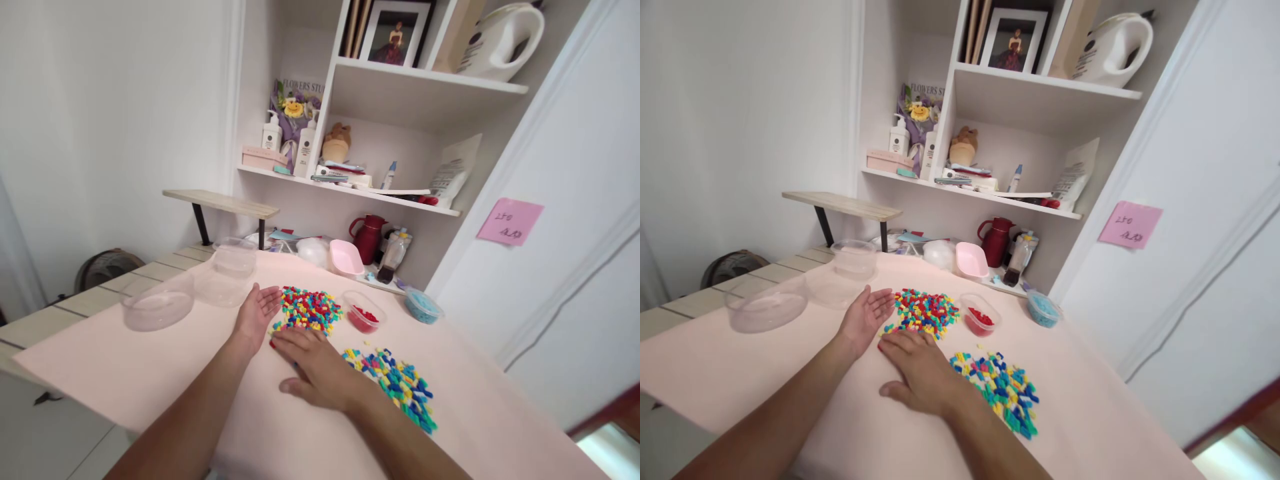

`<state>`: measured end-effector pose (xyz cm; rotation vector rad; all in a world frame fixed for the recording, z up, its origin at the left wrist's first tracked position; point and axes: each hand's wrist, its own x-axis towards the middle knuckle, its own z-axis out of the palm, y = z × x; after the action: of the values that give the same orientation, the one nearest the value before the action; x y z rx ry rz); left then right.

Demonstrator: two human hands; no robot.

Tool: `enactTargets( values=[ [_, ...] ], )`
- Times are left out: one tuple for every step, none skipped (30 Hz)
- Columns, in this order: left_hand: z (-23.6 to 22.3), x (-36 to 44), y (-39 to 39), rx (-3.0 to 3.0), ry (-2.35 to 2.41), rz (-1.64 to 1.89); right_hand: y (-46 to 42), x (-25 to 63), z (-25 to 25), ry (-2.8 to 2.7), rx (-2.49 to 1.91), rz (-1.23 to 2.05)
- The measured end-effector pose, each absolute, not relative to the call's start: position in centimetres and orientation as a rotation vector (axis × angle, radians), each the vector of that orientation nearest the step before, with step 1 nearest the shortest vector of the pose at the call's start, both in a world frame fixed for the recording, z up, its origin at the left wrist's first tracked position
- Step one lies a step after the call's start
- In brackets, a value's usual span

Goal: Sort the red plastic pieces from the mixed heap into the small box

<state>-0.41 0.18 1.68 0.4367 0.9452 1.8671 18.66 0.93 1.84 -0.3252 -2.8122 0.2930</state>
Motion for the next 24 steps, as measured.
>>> enactTargets(
  values=[
    [1.7,-0.5,0.2,0.412,0.932,1.877,0.8,18.6,1.8,-2.85,-0.338,0.286],
    [1.6,-0.6,0.2,0.392,0.921,1.882,0.8,18.5,1.7,-2.876,-0.35,0.28],
    [1.6,-0.6,0.2,0.377,0.913,1.885,0.9,18.5,1.7,-2.891,-0.355,0.276],
    [1.6,-0.6,0.2,0.366,0.907,1.886,1.0,18.5,1.8,-2.897,-0.356,0.274],
    [1.6,-0.6,0.2,0.36,0.904,1.884,1.1,18.6,1.9,-2.893,-0.357,0.272],
    [1.6,-0.6,0.2,0.357,0.903,1.882,1.1,18.6,2.0,-2.878,-0.364,0.268],
    [1.7,-0.5,0.2,0.355,0.903,1.88,1.2,18.6,2.1,-2.855,-0.377,0.262],
    [1.7,-0.5,0.1,0.354,0.905,1.878,1.3,18.6,2.1,-2.826,-0.395,0.255],
    [1.7,-0.4,0.1,0.353,0.908,1.876,1.3,18.7,2.2,-2.796,-0.414,0.25],
    [1.7,-0.4,0.1,0.352,0.912,1.875,1.4,18.9,2.2,-2.766,-0.43,0.245],
    [1.8,-0.4,0.1,0.351,0.915,1.873,1.6,19.1,2.2,-2.744,-0.444,0.24],
    [1.8,-0.5,0.1,0.35,0.919,1.871,1.8,19.4,2.2,-2.729,-0.456,0.232],
    [1.8,-0.5,0.2,0.349,0.923,1.869,2.1,19.8,2.2,-2.718,-0.473,0.22],
    [1.8,-0.5,0.2,0.347,0.926,1.868,2.4,20.3,2.2,-2.709,-0.496,0.204],
    [1.8,-0.6,0.2,0.346,0.928,1.867,2.7,20.9,2.2,-2.701,-0.527,0.187],
    [1.9,-0.6,0.3,0.344,0.93,1.866,3.1,21.4,2.3,-2.693,-0.564,0.173],
    [1.9,-0.7,0.3,0.342,0.931,1.866,3.5,22.0,2.3,-2.683,-0.604,0.166],
    [1.9,-0.7,0.4,0.339,0.932,1.865,3.9,22.6,2.4,-2.671,-0.644,0.166],
    [1.9,-0.8,0.4,0.338,0.933,1.863,4.2,23.1,2.4,-2.663,-0.673,0.173],
    [1.9,-0.8,0.4,0.336,0.934,1.861,4.6,23.6,2.5,-2.661,-0.69,0.182],
    [2.0,-0.9,0.5,0.336,0.935,1.859,4.8,24.0,2.5,-2.66,-0.698,0.191],
    [2.0,-0.9,0.5,0.338,0.937,1.857,5.1,24.4,2.5,-2.657,-0.704,0.2],
    [2.0,-1.0,0.5,0.34,0.938,1.855,5.3,24.6,2.5,-2.651,-0.711,0.211],
    [2.0,-1.0,0.5,0.344,0.94,1.854,5.5,24.8,2.5,-2.64,-0.722,0.226]
  ],
)
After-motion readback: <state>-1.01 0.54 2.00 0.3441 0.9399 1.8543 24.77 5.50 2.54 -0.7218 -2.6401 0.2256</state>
